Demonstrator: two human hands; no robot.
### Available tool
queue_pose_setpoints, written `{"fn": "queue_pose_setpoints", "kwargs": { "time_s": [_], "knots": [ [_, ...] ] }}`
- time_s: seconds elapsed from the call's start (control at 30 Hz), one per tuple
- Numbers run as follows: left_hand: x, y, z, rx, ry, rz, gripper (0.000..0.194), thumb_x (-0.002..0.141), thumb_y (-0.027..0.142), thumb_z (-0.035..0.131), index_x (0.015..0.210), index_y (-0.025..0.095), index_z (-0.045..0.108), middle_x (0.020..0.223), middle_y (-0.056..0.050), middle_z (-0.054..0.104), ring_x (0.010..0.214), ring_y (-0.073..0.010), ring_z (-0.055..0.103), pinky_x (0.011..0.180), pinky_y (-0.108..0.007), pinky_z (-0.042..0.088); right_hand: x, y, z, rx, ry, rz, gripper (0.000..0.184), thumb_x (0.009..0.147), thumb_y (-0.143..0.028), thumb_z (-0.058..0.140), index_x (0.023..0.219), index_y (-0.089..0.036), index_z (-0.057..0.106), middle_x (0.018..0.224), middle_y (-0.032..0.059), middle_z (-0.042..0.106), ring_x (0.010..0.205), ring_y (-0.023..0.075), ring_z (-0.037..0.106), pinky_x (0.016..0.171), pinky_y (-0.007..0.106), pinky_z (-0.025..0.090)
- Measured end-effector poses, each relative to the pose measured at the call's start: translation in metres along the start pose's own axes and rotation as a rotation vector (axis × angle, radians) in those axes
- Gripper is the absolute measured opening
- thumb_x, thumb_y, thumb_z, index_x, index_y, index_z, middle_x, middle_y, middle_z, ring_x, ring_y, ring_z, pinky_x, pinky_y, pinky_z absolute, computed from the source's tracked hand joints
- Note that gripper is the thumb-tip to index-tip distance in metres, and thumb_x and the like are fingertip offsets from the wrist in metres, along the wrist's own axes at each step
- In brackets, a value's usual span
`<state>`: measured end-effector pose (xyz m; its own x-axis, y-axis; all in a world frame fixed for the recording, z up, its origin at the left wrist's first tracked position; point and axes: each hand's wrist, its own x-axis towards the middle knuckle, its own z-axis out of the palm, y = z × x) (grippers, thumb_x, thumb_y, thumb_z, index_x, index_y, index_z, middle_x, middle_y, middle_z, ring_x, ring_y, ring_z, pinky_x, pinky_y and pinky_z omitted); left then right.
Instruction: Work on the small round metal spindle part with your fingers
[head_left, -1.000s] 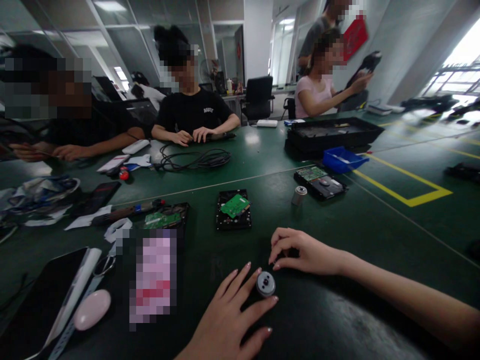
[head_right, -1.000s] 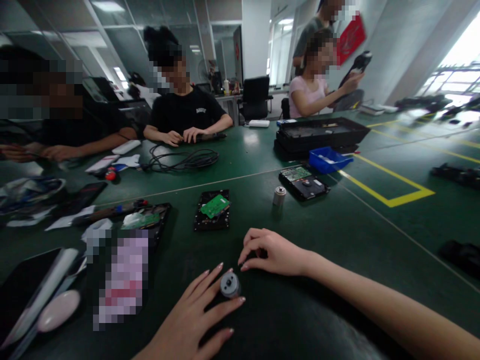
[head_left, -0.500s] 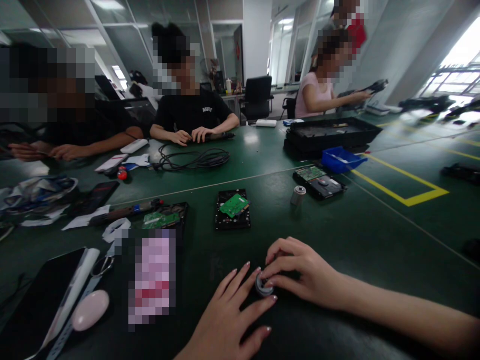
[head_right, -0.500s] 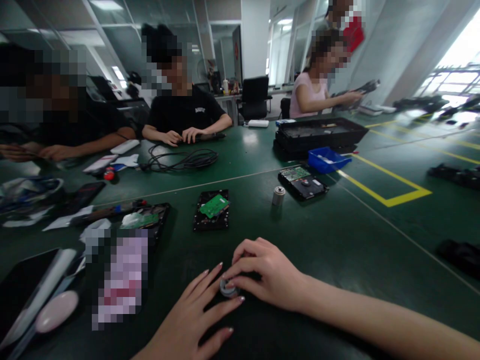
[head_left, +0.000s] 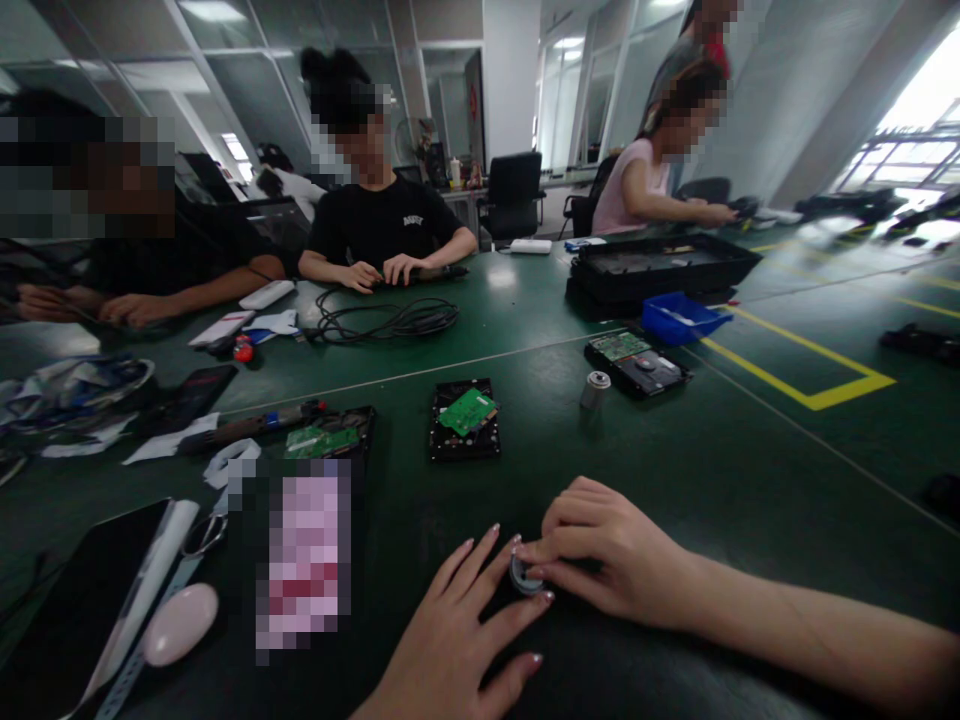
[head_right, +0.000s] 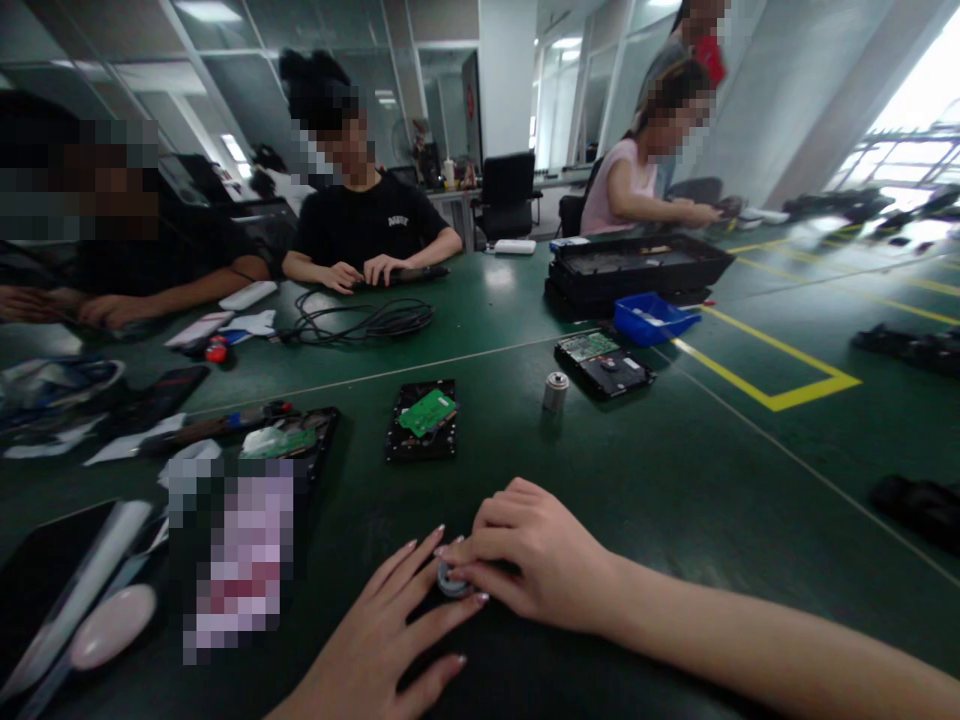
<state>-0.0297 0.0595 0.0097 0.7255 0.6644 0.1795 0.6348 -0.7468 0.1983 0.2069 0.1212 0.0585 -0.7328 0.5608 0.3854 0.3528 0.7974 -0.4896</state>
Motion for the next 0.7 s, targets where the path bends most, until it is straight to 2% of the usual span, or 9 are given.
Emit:
{"fn": "queue_pose_setpoints", "kwargs": {
  "time_s": [0.2,0.37,0.5,0.7],
  "knots": [
    [-0.0003,0.0000,0.0006,-0.011,0.005,-0.002,0.055,0.093,0.033,0.064,0.145,0.032,0.046,0.155,-0.005,0.037,0.143,-0.0338,0.032,0.109,-0.054,0.038,-0.0001,0.0009,-0.0009,-0.163,0.000,-0.129,0.019,0.099,-0.025,0.051,0.106,-0.021,0.069,0.081,0.0025,0.066,0.073,0.0158,0.057,0.072,0.033,0.036],
    [-0.0004,-0.0007,0.0002,-0.011,-0.003,-0.006,0.054,0.093,0.034,0.066,0.144,0.032,0.048,0.155,-0.005,0.038,0.143,-0.0338,0.032,0.108,-0.055,0.039,0.0022,0.0000,-0.0030,-0.319,0.015,-0.207,0.027,0.104,-0.027,0.041,0.106,-0.019,0.067,0.077,0.0023,0.065,0.066,0.0158,0.051,0.068,0.033,0.034],
    [-0.0002,-0.0006,0.0005,-0.012,-0.004,-0.010,0.055,0.092,0.033,0.066,0.144,0.034,0.048,0.155,-0.005,0.038,0.142,-0.0337,0.032,0.108,-0.055,0.039,0.0031,0.0000,-0.0027,-0.305,0.002,-0.215,0.031,0.106,-0.028,0.037,0.103,-0.019,0.067,0.076,0.0021,0.065,0.067,0.0161,0.052,0.068,0.033,0.034],
    [-0.0007,0.0002,0.0000,-0.026,0.017,-0.013,0.050,0.093,0.033,0.064,0.141,0.033,0.050,0.155,-0.004,0.037,0.142,-0.0331,0.032,0.109,-0.054,0.038,0.0005,0.0027,0.0022,-0.218,-0.013,-0.139,0.024,0.104,-0.029,0.045,0.101,-0.020,0.067,0.075,0.0007,0.066,0.069,0.0153,0.055,0.069,0.032,0.035]
  ]
}}
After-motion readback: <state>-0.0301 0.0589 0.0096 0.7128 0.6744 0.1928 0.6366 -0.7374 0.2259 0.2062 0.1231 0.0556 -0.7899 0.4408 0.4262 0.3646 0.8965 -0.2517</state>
